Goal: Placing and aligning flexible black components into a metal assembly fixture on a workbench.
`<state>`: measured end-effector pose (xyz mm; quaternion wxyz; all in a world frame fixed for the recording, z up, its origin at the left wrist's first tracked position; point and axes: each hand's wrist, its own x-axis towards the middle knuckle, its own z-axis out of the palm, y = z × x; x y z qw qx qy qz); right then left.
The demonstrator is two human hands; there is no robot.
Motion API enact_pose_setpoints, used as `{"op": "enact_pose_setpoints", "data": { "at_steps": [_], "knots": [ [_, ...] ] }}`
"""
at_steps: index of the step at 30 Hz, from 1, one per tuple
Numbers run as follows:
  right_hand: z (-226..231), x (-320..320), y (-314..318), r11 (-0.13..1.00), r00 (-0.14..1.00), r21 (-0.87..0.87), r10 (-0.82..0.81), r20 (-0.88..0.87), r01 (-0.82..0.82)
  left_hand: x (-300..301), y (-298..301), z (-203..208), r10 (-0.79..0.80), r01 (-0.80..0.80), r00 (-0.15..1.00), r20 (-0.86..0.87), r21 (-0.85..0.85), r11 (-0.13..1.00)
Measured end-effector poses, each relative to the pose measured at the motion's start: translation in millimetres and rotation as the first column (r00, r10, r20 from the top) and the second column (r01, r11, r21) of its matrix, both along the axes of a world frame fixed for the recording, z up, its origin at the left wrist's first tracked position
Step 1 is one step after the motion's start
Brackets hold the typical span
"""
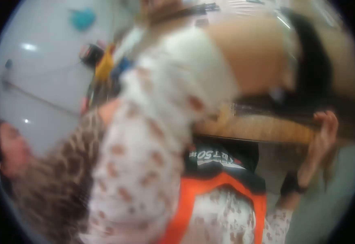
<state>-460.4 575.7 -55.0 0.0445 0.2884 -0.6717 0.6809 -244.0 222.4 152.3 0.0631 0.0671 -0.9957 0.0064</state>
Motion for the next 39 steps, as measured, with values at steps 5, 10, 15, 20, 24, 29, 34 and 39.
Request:
{"op": "enact_pose_setpoints", "data": {
  "at_steps": [5,10,15,20,24,29,34,39],
  "knots": [
    [6.2,23.0,-88.5,0.927,0.929,0.055,0.37,0.019,-0.37,-77.3,7.7,33.6,-0.153,0.152,0.988,0.023,0.028,0.988],
    [31.3,46.3,-180.4,0.814,0.791,0.096,0.58,-0.194,-0.573,-38.2,-31.9,90.9,-0.149,0.146,0.988,-0.051,-0.054,0.988],
    [86.3,74.5,-261.0,0.765,0.668,0.097,0.609,-0.428,-0.636,58.6,-53.0,125.9,-0.141,0.071,0.966,-0.215,-0.3,0.951],
    [105.4,77.1,-286.8,0.829,0.665,0.194,0.542,-0.514,-0.525,148.3,-43.9,117.4,0.101,-0.188,0.92,-0.378,-0.2,0.962],
    [100.0,56.7,-299.3,0.788,0.636,0.304,0.613,-0.468,-0.536,187.6,-50.6,84.4,0.193,-0.254,0.89,-0.413,-0.097,0.962],
    [106.7,37.5,-315.6,0.736,0.571,0.368,0.675,-0.467,-0.568,215.0,-63.3,40.9,0.371,-0.388,0.844,-0.387,0.036,0.921],
    [118.3,46.6,-319.0,0.695,0.507,0.53,0.718,-0.477,-0.486,218.5,-58.7,22.4,0.407,-0.416,0.833,-0.375,0.063,0.907],
    [119.6,58.4,-323.9,0.619,0.223,0.769,0.782,-0.582,-0.163,227.4,-66.3,4.5,0.431,-0.443,0.829,-0.357,0.054,0.895]
  ]
}}
